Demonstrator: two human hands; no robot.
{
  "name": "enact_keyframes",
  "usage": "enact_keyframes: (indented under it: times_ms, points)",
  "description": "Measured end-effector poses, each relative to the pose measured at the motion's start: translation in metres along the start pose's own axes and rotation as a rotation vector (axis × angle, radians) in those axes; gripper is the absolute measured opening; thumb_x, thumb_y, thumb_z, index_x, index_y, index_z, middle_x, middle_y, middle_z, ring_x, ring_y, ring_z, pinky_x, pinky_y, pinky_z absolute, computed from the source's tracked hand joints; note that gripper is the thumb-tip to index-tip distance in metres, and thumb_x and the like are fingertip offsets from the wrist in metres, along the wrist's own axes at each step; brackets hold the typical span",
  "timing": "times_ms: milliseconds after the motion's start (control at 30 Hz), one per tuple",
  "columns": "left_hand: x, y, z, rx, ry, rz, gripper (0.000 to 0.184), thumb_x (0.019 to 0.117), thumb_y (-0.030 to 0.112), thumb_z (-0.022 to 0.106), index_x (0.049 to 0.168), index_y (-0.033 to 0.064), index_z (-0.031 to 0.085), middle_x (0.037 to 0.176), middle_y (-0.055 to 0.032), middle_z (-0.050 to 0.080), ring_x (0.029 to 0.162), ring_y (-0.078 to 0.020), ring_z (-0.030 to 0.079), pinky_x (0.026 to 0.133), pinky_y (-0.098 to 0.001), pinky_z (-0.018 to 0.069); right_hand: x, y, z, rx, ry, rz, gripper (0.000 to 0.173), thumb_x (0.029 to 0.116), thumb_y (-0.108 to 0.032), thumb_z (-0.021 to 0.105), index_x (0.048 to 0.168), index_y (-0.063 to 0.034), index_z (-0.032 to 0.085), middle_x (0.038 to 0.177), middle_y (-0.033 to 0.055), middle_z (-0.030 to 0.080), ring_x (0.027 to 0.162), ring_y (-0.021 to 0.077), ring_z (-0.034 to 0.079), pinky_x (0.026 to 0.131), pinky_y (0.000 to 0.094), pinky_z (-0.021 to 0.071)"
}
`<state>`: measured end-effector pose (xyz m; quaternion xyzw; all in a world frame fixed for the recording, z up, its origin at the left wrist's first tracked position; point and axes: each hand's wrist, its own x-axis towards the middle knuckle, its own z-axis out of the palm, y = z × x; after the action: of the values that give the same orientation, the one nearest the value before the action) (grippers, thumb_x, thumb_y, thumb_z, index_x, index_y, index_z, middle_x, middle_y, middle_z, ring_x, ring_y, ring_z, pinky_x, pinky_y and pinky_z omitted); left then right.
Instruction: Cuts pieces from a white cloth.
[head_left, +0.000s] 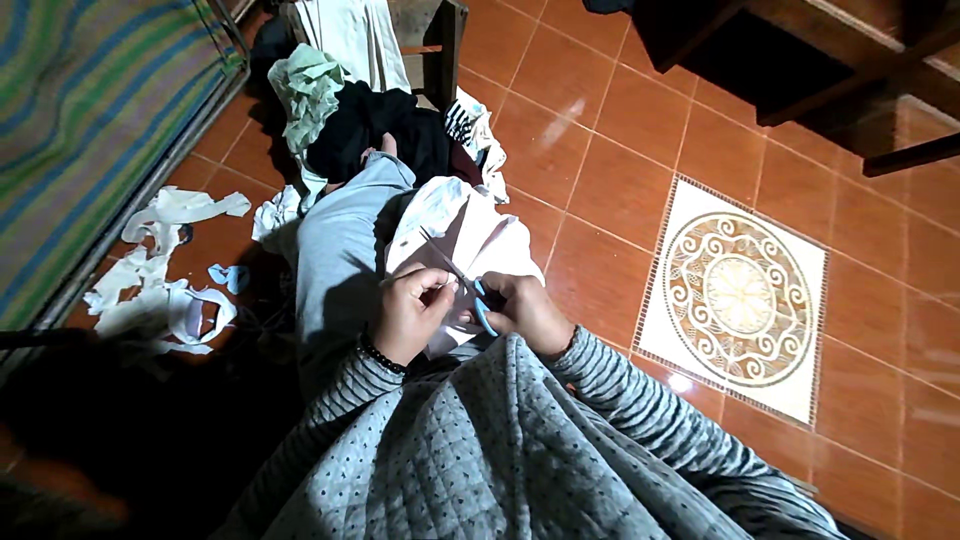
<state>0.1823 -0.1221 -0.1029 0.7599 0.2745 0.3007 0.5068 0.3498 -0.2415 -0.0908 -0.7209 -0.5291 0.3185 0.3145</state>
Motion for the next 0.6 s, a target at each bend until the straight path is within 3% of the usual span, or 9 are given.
enact_keyframes:
  times_ms: [133,267,367,400,433,533,600]
  points:
    - [0.006,0.000,-0.008,-0.207,-0.012,-0.123,0.007,0.0913,0.003,0.068,0.096,-0.0001,0.072,0.083,0.0012,0.070,0.070,0.0015,0.063,0.067,-0.0181,0.0560,0.000,0.005,0.003,0.257,0.016,0.025,0.037,0.0881,-0.043,0.075,0.091,-0.0075,0.064,0.074,-0.0065,0.061,0.064,-0.0023,0.055,0.059,0.0183,0.0480]
    - [0.014,-0.010,-0.014,-0.402,-0.030,-0.439,0.022,0.0983,0.001,0.054,0.115,-0.0015,0.069,0.102,-0.0061,0.071,0.091,-0.0095,0.067,0.085,-0.0314,0.0573,-0.002,0.016,0.002,0.253,0.154,0.013,0.038,0.0873,-0.039,0.077,0.097,-0.0054,0.064,0.081,-0.0031,0.065,0.071,0.0003,0.061,0.065,0.0205,0.0531]
    - [0.023,-0.017,-0.013,-0.440,-0.022,-0.615,0.029,0.1035,0.013,0.048,0.122,-0.0023,0.065,0.114,-0.0111,0.067,0.103,-0.0150,0.064,0.093,-0.0378,0.0537,-0.004,0.025,0.005,0.205,0.158,0.033,0.040,0.0841,-0.032,0.080,0.103,-0.0009,0.064,0.089,0.0038,0.069,0.077,0.0059,0.067,0.071,0.0256,0.0581]
    - [0.026,-0.019,-0.013,-0.417,-0.032,-0.631,0.030,0.1056,0.020,0.050,0.119,-0.0019,0.065,0.113,-0.0111,0.067,0.105,-0.0153,0.063,0.095,-0.0388,0.0528,-0.005,0.026,0.006,0.199,0.149,0.036,0.041,0.0834,-0.032,0.080,0.104,0.0000,0.065,0.090,0.0047,0.069,0.078,0.0063,0.067,0.072,0.0259,0.0584]
    - [0.029,-0.022,-0.011,-0.381,-0.044,-0.614,0.030,0.1053,0.024,0.053,0.114,-0.0013,0.067,0.107,-0.0099,0.069,0.100,-0.0141,0.064,0.092,-0.0382,0.0536,-0.006,0.025,0.007,0.191,0.133,0.035,0.043,0.0833,-0.033,0.080,0.106,-0.0001,0.065,0.091,0.0046,0.070,0.079,0.0058,0.067,0.073,0.0256,0.0588]
    - [0.038,-0.025,-0.005,-0.292,-0.066,-0.551,0.013,0.0943,0.000,0.063,0.106,-0.0028,0.069,0.092,-0.0067,0.070,0.084,-0.0094,0.066,0.082,-0.0319,0.0558,-0.010,0.024,0.005,0.172,0.045,0.054,0.045,0.0836,-0.035,0.078,0.110,0.0002,0.066,0.094,0.0054,0.071,0.081,0.0068,0.068,0.075,0.0271,0.0585]
    - [0.038,-0.023,-0.003,-0.311,-0.043,-0.530,0.017,0.0897,-0.006,0.066,0.106,-0.0035,0.069,0.091,-0.0072,0.071,0.082,-0.0099,0.067,0.081,-0.0314,0.0572,-0.013,0.022,0.004,0.177,0.030,0.071,0.046,0.0843,-0.034,0.078,0.112,0.0001,0.065,0.093,0.0050,0.071,0.080,0.0070,0.068,0.074,0.0273,0.0588]
